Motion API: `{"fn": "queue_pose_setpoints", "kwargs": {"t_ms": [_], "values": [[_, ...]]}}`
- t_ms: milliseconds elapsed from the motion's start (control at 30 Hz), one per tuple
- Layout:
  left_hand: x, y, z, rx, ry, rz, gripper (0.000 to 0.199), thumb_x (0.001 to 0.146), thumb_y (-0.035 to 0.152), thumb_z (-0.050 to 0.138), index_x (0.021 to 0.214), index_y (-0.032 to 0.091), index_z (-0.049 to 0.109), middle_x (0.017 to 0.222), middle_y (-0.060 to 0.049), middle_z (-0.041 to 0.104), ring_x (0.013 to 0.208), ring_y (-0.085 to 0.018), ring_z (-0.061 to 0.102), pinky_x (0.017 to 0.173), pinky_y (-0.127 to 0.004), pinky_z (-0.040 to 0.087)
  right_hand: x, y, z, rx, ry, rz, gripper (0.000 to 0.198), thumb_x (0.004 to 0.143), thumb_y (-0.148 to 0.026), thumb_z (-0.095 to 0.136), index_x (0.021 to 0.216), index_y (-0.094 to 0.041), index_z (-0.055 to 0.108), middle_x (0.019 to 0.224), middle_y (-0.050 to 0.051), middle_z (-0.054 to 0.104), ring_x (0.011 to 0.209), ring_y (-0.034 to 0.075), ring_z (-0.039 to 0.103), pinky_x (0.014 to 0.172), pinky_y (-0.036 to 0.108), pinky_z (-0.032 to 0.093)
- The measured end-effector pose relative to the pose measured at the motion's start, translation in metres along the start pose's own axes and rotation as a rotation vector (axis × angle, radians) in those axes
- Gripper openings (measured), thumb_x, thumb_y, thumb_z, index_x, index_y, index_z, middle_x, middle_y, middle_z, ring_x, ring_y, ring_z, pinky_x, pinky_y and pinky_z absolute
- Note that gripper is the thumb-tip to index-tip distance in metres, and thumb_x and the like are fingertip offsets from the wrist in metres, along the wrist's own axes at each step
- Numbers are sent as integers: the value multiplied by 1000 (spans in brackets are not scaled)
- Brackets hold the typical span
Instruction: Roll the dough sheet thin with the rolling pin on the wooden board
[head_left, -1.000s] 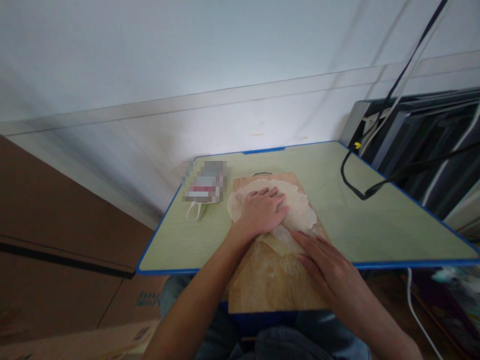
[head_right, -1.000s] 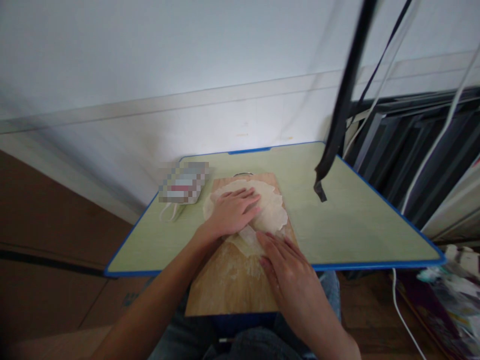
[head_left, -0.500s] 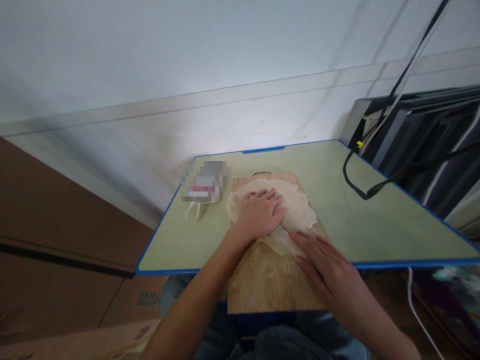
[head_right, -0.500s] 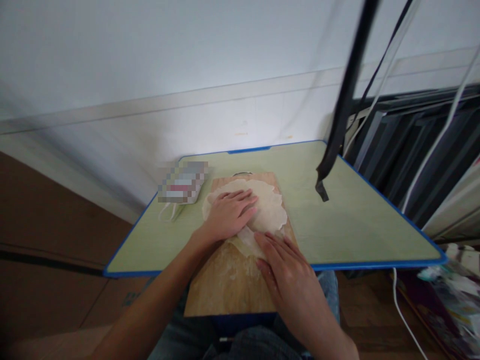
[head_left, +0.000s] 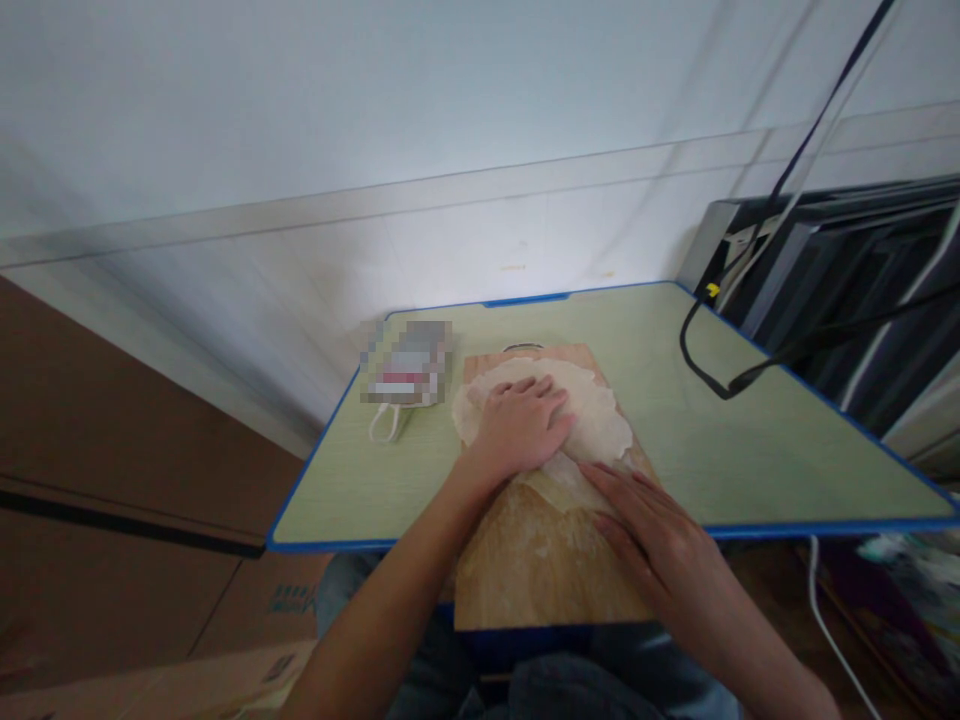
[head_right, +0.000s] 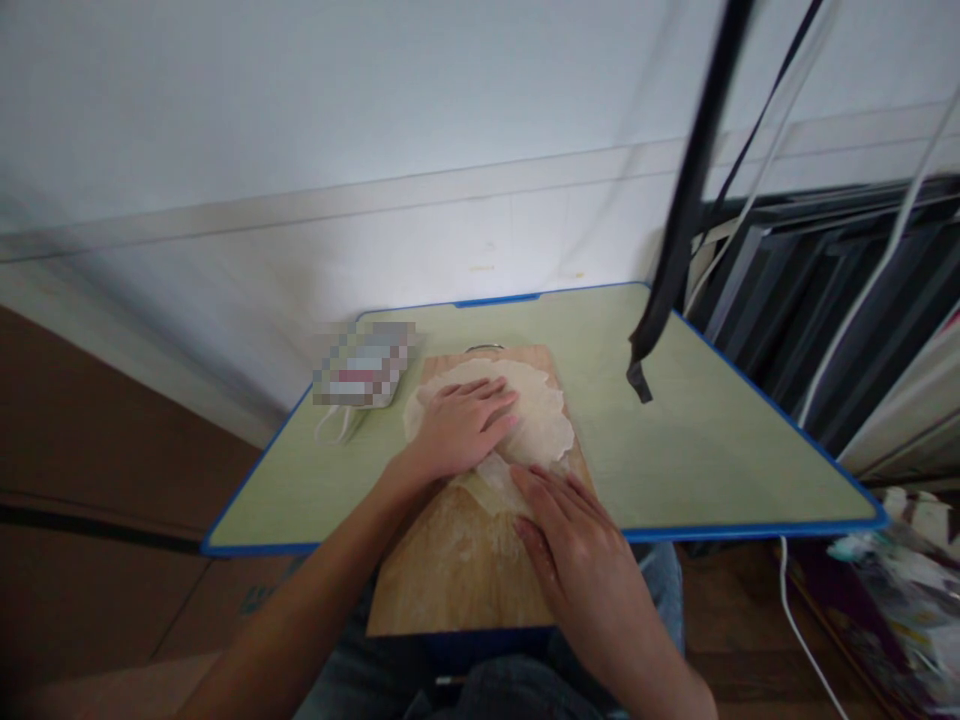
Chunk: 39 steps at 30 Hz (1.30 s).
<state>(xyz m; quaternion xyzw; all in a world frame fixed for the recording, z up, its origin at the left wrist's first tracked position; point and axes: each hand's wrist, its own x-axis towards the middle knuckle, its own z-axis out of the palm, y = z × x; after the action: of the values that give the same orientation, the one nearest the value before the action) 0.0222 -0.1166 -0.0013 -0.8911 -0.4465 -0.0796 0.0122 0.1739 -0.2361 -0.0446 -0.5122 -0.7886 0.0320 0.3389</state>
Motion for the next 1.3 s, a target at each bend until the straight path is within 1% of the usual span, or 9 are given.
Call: {"fn": "queue_pose_setpoints", "kwargs": {"t_ms": [267,400,633,833,967,1033,1167,1300], "values": [[-15,-4,-1,24,29,18,38,97,36,33,123,22,57,136,-8,53,123,-24,50,99,-48,36,-1,-1,-1,-33,-13,-25,35,93,-24,40,122,-15,57,119,12,65,114,25,58,97,47,48],[-11,-4,0,29,23,18,38,96,37,34,123,22,57,137,-8,52,123,-25,50,99,-47,37,0,-1,-1,-22,-3,-6,34,93,-25,39,120,-17,58,118,11,66,113,24,59,96,46,49],[0,-2,1,20,14,20,37,96,39,37,121,22,58,138,-7,51,123,-26,49,98,-48,39,-1,3,1,-15,5,6,34,93,-25,41,121,-15,57,118,12,66,114,25,58,97,46,49],[-13,-1,1,31,21,6,37,97,35,35,123,22,57,136,-7,53,123,-26,50,100,-49,37,-1,2,0,-70,9,-76,34,93,-25,41,122,-13,54,118,13,65,112,24,59,95,46,50],[-20,-3,-1,51,30,6,38,97,36,35,123,21,57,136,-8,53,123,-27,50,99,-50,37,-1,0,-1,-100,11,-100,34,93,-25,41,122,-12,54,118,13,66,113,25,59,93,46,51],[-18,-4,-1,57,14,15,38,96,37,35,124,21,56,137,-8,52,123,-27,50,98,-50,38,0,0,-1,-104,20,-96,34,94,-26,41,121,-12,55,116,14,66,112,26,60,91,46,53],[-4,-4,0,52,-21,32,40,96,40,37,126,22,54,139,-9,49,124,-28,48,97,-50,39,1,2,1,-86,39,-80,34,94,-27,39,119,-12,57,114,13,67,109,26,62,90,45,53],[3,-2,0,49,-9,19,39,95,41,39,125,22,55,140,-9,49,124,-28,48,97,-49,40,0,4,2,-76,41,-66,35,94,-26,38,120,-11,56,114,14,67,107,25,62,90,45,53]]}}
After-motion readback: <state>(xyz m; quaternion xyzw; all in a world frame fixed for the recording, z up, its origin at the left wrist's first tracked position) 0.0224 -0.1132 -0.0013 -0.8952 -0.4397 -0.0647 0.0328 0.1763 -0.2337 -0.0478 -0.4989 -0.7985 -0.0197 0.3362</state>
